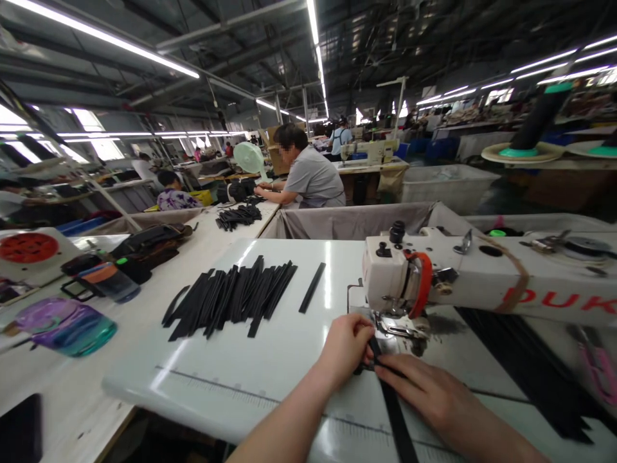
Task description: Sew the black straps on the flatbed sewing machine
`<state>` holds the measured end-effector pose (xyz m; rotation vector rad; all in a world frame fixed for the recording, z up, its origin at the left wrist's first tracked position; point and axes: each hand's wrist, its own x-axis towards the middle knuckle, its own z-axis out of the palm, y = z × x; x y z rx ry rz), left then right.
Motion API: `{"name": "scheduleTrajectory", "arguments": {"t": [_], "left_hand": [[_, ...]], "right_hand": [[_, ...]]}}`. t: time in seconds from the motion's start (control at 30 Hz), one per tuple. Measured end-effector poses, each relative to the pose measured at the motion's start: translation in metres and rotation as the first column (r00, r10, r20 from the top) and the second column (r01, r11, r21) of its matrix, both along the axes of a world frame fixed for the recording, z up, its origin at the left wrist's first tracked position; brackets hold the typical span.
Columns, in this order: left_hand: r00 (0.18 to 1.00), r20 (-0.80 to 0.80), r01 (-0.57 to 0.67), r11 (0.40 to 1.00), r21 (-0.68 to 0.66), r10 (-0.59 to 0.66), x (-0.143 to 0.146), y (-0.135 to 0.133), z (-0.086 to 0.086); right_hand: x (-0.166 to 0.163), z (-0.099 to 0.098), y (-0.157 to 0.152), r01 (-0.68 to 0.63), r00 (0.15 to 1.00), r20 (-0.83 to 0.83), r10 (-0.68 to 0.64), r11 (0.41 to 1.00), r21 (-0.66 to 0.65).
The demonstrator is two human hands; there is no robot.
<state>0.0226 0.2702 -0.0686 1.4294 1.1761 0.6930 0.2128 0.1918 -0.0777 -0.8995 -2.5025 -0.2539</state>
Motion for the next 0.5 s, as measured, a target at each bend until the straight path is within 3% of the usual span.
{"name": "scheduleTrajectory", "arguments": {"t": [0.03,0.1,0.17,0.27,0.5], "left_hand": [[0.997,-0.065,-0.038,0.989,0.143,0.048,0.001,-0.002,-0.002],[0.971,-0.198,-0.041,0.907,0.418,0.135,0.002,-0.006,-0.004],[0.938,-0.323,0.083,0.823,0.562,0.126,0.001,-0.01,-0.004],[0.917,-0.397,0.227,0.762,0.606,0.042,0.002,-0.012,-0.004],[0.923,-0.383,0.226,0.75,0.622,0.039,0.006,-0.011,-0.007]], "right_hand": [[-0.003,-0.001,-0.001,0.026,0.999,0.023,-0.027,0.999,0.038],[-0.008,0.0,-0.001,0.057,0.997,0.042,-0.062,0.993,0.103],[-0.012,0.002,-0.001,0.07,0.996,0.045,-0.077,0.987,0.146],[-0.014,0.002,0.0,0.089,0.995,0.031,-0.096,0.981,0.173],[-0.013,-0.006,0.002,0.122,0.992,0.011,-0.124,0.983,0.14]]}}
